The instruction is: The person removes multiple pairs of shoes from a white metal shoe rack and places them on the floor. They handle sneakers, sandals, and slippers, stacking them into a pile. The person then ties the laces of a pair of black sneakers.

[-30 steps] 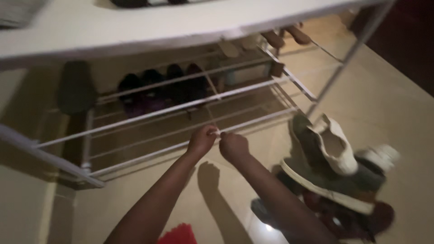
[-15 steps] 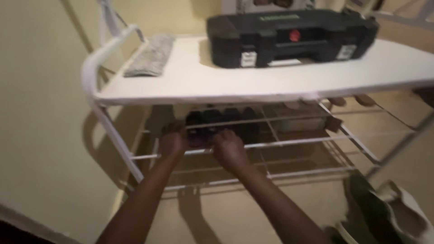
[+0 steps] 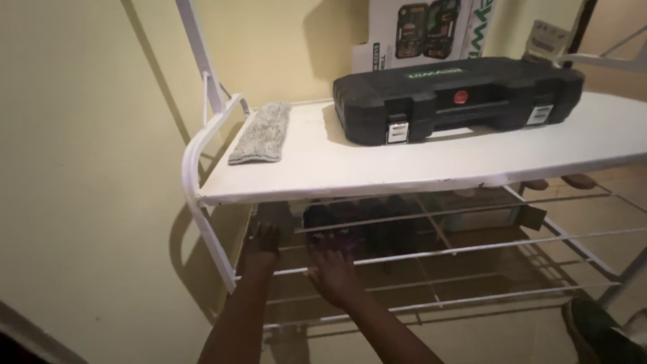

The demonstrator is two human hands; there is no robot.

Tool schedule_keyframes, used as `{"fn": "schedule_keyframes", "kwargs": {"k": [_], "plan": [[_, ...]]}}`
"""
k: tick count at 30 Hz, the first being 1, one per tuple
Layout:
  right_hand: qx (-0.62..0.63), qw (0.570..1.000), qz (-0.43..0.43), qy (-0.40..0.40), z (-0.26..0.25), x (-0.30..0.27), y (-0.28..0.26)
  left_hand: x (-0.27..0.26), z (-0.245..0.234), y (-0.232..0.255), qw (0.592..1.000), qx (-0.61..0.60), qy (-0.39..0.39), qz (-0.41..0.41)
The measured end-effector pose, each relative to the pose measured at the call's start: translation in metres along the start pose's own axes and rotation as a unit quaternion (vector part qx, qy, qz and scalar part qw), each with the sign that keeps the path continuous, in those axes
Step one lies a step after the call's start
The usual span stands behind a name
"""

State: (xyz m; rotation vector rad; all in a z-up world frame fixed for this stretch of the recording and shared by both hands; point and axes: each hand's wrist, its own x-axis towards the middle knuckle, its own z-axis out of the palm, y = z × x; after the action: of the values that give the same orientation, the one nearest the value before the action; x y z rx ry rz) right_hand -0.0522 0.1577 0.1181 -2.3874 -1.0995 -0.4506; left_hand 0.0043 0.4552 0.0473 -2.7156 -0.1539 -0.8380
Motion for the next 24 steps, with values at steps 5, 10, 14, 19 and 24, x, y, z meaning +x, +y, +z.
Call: {"fn": "schedule_keyframes", "kwargs": {"k": [5, 10, 14, 19, 24], "plan": [[0.214, 0.973, -0.01, 0.081, -0.01, 0.002, 0.023, -0.008, -0.088, 0.044, 0.955, -0.254, 0.058, -0.14], [0.583, 0.743, 0.32, 0.076, -0.014, 0.027, 0.113, -0.008, -0.175, 0.143, 0.968, -0.252, -0.015, -0.01], [0.529, 0.725, 0.394, 0.199, -0.076, -0.008, 0.197, -0.002, -0.209, 0.228, 0.912, -0.309, 0.184, 0.199], [0.434, 0.723, 0.487, 0.229, -0.16, -0.094, 0.249, 0.005, -0.235, 0.329, 0.902, -0.33, 0.133, 0.244], [0.478, 0.682, 0.446, 0.327, -0.23, -0.19, 0.295, 0.017, -0.236, 0.439, 0.881, -0.419, 0.092, 0.199]]}}
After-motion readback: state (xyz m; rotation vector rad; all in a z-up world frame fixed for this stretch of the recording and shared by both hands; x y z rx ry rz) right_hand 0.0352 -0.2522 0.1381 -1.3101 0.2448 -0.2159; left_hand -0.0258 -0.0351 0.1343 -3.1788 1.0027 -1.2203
